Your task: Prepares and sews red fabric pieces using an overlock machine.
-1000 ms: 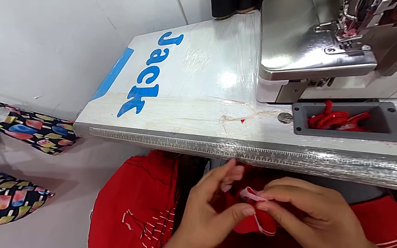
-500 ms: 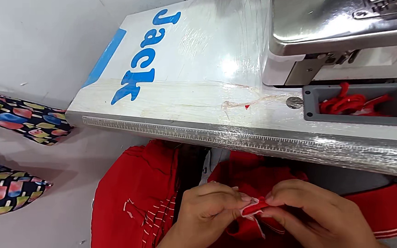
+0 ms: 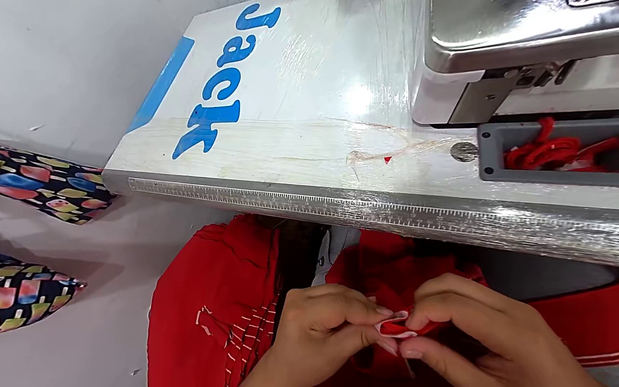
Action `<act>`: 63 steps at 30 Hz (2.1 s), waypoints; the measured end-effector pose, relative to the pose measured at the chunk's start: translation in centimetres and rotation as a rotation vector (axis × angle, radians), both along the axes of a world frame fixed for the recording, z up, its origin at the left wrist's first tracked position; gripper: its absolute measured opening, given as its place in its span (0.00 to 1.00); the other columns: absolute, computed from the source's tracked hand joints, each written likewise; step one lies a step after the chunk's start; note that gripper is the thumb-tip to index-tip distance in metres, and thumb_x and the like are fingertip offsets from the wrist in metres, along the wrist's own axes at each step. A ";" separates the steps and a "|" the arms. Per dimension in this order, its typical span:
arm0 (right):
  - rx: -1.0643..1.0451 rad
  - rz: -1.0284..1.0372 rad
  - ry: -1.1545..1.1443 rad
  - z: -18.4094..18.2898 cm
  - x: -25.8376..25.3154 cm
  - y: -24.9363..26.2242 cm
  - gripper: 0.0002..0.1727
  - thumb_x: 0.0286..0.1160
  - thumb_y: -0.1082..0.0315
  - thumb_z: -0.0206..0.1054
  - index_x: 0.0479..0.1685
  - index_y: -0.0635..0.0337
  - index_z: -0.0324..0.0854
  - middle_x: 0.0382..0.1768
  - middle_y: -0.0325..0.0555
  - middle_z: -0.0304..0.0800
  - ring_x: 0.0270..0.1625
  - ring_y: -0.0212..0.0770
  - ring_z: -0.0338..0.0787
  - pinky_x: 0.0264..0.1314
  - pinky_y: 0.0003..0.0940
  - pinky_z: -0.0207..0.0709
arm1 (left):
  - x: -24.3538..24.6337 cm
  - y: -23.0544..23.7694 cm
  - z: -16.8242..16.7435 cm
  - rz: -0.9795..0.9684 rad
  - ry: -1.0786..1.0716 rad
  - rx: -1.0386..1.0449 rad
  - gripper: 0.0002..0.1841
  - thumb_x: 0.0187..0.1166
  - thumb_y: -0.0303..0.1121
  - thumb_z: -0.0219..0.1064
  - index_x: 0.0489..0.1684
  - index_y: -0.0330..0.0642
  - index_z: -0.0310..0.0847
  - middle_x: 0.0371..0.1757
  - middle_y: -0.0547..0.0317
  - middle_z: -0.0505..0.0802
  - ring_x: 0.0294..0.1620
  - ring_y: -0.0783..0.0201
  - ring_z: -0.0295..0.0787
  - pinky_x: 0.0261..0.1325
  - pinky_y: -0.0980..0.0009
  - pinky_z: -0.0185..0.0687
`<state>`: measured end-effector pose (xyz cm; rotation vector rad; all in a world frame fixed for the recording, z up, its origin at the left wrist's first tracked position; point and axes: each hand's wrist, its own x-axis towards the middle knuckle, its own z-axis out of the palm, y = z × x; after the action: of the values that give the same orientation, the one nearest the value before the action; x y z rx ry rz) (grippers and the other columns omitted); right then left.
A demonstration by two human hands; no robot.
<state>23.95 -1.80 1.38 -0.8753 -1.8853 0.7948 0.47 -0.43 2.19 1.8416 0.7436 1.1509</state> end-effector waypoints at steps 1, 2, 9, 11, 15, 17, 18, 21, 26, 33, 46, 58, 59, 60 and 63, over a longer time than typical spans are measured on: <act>0.001 -0.001 -0.007 0.0 0.1 0.0 0.12 0.81 0.52 0.70 0.45 0.50 0.86 0.43 0.36 0.90 0.52 0.25 0.87 0.55 0.19 0.79 | 0.0 0.0 0.1 -0.019 -0.019 -0.036 0.08 0.76 0.34 0.76 0.42 0.39 0.92 0.41 0.61 0.98 0.48 0.73 0.96 0.57 0.75 0.92; 0.007 -0.004 -0.017 -0.1 0.1 0.0 0.12 0.82 0.52 0.70 0.46 0.50 0.86 0.43 0.36 0.90 0.52 0.26 0.87 0.55 0.19 0.79 | -0.1 -0.1 0.1 -0.036 -0.035 -0.064 0.08 0.77 0.34 0.75 0.43 0.39 0.92 0.42 0.61 0.98 0.49 0.73 0.96 0.57 0.76 0.91; 0.056 -0.021 0.007 -0.4 0.4 -0.1 0.10 0.83 0.55 0.70 0.44 0.51 0.88 0.43 0.35 0.90 0.51 0.24 0.87 0.55 0.16 0.78 | -0.3 -0.4 0.2 -0.032 -0.036 -0.050 0.08 0.78 0.32 0.74 0.45 0.37 0.91 0.45 0.59 0.98 0.51 0.72 0.96 0.58 0.77 0.91; 0.048 -0.022 0.041 -0.5 0.5 0.0 0.10 0.81 0.55 0.71 0.44 0.51 0.90 0.42 0.34 0.91 0.51 0.23 0.87 0.54 0.15 0.79 | -0.2 -0.4 0.1 -0.015 -0.007 0.001 0.08 0.79 0.32 0.73 0.44 0.36 0.90 0.45 0.58 0.98 0.51 0.71 0.96 0.59 0.76 0.91; 0.043 -0.010 0.075 -0.6 0.5 0.0 0.09 0.80 0.57 0.73 0.42 0.51 0.90 0.42 0.34 0.92 0.51 0.23 0.88 0.55 0.15 0.80 | -0.1 -0.5 0.1 -0.023 0.005 0.045 0.07 0.80 0.31 0.73 0.45 0.36 0.89 0.46 0.58 0.98 0.52 0.72 0.96 0.58 0.77 0.91; 0.043 -0.004 0.081 -0.6 0.5 0.0 0.09 0.80 0.57 0.73 0.42 0.51 0.90 0.42 0.33 0.92 0.51 0.23 0.88 0.55 0.16 0.80 | 0.0 -0.6 0.0 -0.025 -0.014 0.053 0.06 0.79 0.29 0.73 0.45 0.36 0.88 0.46 0.57 0.97 0.51 0.71 0.96 0.58 0.77 0.92; 0.041 0.002 0.083 -0.6 0.5 0.0 0.09 0.80 0.56 0.73 0.43 0.51 0.91 0.43 0.33 0.92 0.52 0.24 0.88 0.56 0.16 0.80 | 0.1 -0.6 0.0 -0.027 -0.027 0.062 0.06 0.79 0.28 0.74 0.45 0.35 0.87 0.46 0.56 0.97 0.51 0.70 0.96 0.58 0.76 0.92; 0.030 0.018 0.085 -0.5 0.4 0.0 0.12 0.77 0.53 0.75 0.44 0.51 0.91 0.44 0.34 0.93 0.53 0.24 0.89 0.57 0.17 0.80 | 0.4 -0.6 -0.4 -0.013 -0.047 0.121 0.05 0.78 0.25 0.73 0.42 0.35 0.83 0.46 0.54 0.97 0.53 0.67 0.97 0.58 0.73 0.93; 0.019 -0.037 0.092 -0.4 0.0 -0.3 0.08 0.79 0.58 0.74 0.40 0.52 0.90 0.43 0.35 0.94 0.52 0.25 0.89 0.57 0.18 0.82 | 0.8 -1.0 -0.7 0.027 -0.045 0.209 0.07 0.77 0.24 0.74 0.39 0.35 0.79 0.46 0.52 0.97 0.52 0.63 0.97 0.58 0.69 0.94; 0.039 -0.040 0.028 0.3 0.2 0.0 0.08 0.80 0.60 0.72 0.38 0.52 0.91 0.43 0.33 0.94 0.52 0.24 0.89 0.59 0.19 0.81 | 0.8 -0.9 -0.2 -0.008 -0.129 0.026 0.05 0.79 0.27 0.73 0.42 0.36 0.84 0.48 0.54 0.98 0.54 0.65 0.97 0.60 0.70 0.93; 0.027 -0.017 -0.043 1.0 0.3 0.1 0.13 0.80 0.52 0.72 0.39 0.51 0.92 0.44 0.34 0.94 0.52 0.25 0.88 0.55 0.19 0.79 | 1.1 -1.2 -0.8 0.067 -0.124 0.150 0.05 0.78 0.25 0.74 0.41 0.37 0.81 0.45 0.54 0.97 0.51 0.65 0.97 0.57 0.70 0.94; 0.259 -0.005 -0.096 -0.4 0.1 0.3 0.10 0.88 0.60 0.64 0.43 0.53 0.87 0.45 0.38 0.91 0.53 0.32 0.88 0.64 0.26 0.78 | 0.4 -1.2 -0.8 -0.018 -0.078 -0.138 0.08 0.76 0.31 0.75 0.47 0.39 0.93 0.46 0.62 0.99 0.55 0.71 0.95 0.70 0.67 0.88; 0.263 0.004 -0.116 -0.3 0.1 0.3 0.10 0.88 0.59 0.63 0.43 0.53 0.87 0.45 0.39 0.91 0.53 0.32 0.88 0.64 0.27 0.78 | 0.4 -1.3 -0.8 -0.025 -0.091 -0.142 0.08 0.77 0.31 0.75 0.46 0.38 0.93 0.46 0.62 0.99 0.55 0.71 0.96 0.69 0.67 0.89; 0.258 0.015 -0.126 -0.2 0.2 0.2 0.11 0.88 0.59 0.63 0.44 0.53 0.87 0.45 0.39 0.91 0.53 0.33 0.88 0.64 0.28 0.77 | 0.3 -1.3 -0.8 -0.029 -0.099 -0.144 0.07 0.77 0.31 0.75 0.46 0.38 0.93 0.47 0.61 0.98 0.55 0.70 0.96 0.68 0.67 0.89; 0.212 0.040 -0.129 0.1 0.4 0.1 0.13 0.90 0.57 0.61 0.46 0.52 0.88 0.46 0.39 0.90 0.56 0.33 0.88 0.67 0.28 0.76 | 0.1 -1.5 -0.6 -0.026 -0.105 -0.156 0.08 0.76 0.31 0.76 0.47 0.39 0.94 0.47 0.61 0.99 0.55 0.70 0.96 0.68 0.67 0.90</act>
<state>24.35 -1.74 1.44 -0.7735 -2.0630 0.5600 0.55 -1.89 1.54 1.6444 0.7268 1.1314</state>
